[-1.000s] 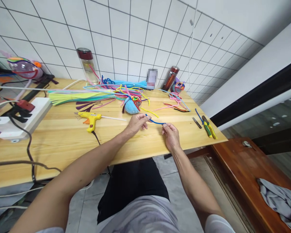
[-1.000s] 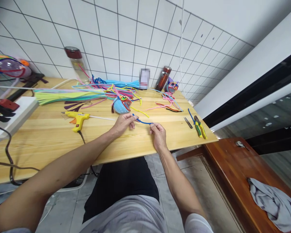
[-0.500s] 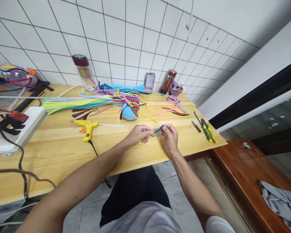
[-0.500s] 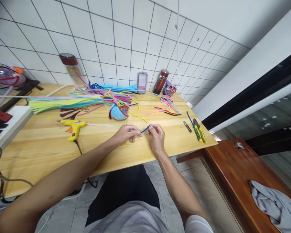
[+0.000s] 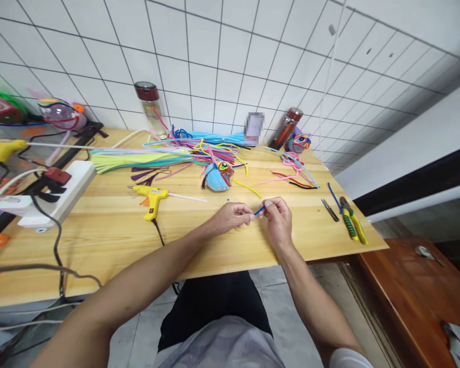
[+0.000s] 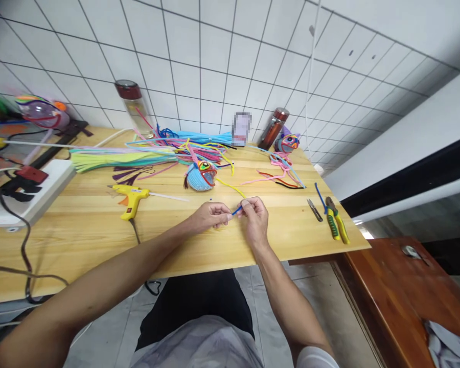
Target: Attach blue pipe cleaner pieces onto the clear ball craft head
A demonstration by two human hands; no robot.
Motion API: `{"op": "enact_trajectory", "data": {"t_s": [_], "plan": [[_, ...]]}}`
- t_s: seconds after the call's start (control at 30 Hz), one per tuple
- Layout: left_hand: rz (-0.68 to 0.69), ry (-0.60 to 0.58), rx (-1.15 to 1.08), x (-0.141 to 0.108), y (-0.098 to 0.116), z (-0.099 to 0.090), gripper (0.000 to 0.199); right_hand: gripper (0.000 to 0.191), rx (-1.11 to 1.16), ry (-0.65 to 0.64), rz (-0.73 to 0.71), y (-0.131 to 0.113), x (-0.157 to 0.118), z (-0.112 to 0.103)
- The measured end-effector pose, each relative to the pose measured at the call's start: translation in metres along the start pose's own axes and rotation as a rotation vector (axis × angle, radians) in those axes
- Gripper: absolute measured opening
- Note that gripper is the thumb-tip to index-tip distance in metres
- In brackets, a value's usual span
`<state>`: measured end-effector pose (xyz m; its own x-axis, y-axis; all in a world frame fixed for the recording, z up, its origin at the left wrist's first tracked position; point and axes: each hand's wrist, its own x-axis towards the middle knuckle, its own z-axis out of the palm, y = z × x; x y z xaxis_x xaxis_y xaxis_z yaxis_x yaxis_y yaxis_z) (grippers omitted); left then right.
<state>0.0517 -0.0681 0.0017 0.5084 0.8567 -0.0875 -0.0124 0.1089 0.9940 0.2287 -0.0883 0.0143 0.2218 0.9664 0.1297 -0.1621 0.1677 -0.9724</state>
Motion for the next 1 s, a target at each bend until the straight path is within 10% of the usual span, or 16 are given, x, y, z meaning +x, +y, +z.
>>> {"op": "enact_trajectory", "data": {"t_s": [1.0], "plan": [[0.047, 0.287, -0.181, -0.003, 0.007, -0.002, 0.040, 0.031, 0.041, 0.116, 0.119, 0.000, -0.007, -0.009]]}}
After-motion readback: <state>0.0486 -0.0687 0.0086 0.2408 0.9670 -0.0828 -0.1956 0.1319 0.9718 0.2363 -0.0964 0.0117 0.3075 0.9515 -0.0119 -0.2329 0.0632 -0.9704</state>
